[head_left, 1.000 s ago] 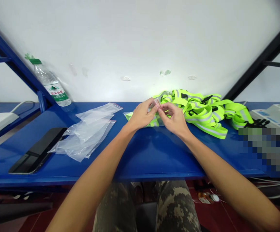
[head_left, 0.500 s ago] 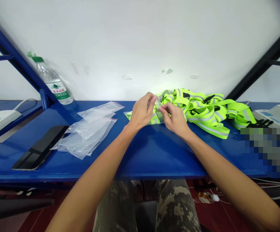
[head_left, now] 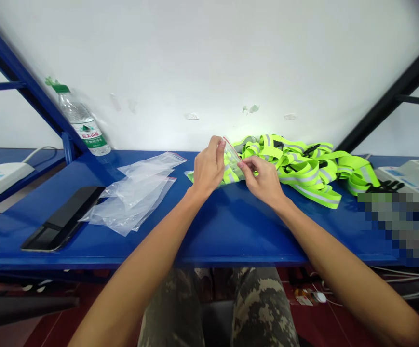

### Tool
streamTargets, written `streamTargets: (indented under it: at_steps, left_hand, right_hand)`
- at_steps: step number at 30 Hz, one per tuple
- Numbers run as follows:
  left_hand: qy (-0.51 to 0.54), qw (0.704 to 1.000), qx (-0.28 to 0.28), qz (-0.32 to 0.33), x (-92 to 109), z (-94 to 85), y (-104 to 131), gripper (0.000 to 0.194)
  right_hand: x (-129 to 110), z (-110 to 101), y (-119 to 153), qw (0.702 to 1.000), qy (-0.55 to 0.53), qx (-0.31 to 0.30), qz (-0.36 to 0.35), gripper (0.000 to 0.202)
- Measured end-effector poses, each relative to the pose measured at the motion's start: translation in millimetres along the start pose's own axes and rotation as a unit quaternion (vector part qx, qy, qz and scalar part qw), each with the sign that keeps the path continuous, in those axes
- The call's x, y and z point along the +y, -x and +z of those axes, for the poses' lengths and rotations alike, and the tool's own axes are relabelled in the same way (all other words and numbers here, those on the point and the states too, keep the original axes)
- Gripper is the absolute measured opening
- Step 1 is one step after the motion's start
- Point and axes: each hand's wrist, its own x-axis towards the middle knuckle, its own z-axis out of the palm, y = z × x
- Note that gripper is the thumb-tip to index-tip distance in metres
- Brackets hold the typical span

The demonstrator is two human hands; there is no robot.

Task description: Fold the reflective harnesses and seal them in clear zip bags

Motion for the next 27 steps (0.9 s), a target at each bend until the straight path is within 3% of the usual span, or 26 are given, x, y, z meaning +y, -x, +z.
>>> streamTargets:
  at_steps: [9, 15, 22, 27]
  left_hand:
    - [0.026, 0.999, 0.021, -0.028, -5, -4.3, -3, 0.039]
    - [0.031, 0.997, 0.049, -0.058, -11, -8.3, -5, 0.038]
    - [0.007, 0.999, 0.015, -0.037, -5, -5.0, 1, 0.040]
    - [-0.028, 0.999, -0.026, -0.017, 2, -6.0, 5, 0.044]
  right_hand:
    - [2, -1, -1, 1.000, -0.013, -0.008, -0.009, 0.027]
    - [6, -3, 0, 1.000, -0.006, -0.013, 0.026, 0.034]
    - [1, 2, 4, 0.997, -0.068, -0.023, 0.036, 0.028]
    - [-4, 6, 8, 0.998, -0.044, -0.018, 0.042, 0.031]
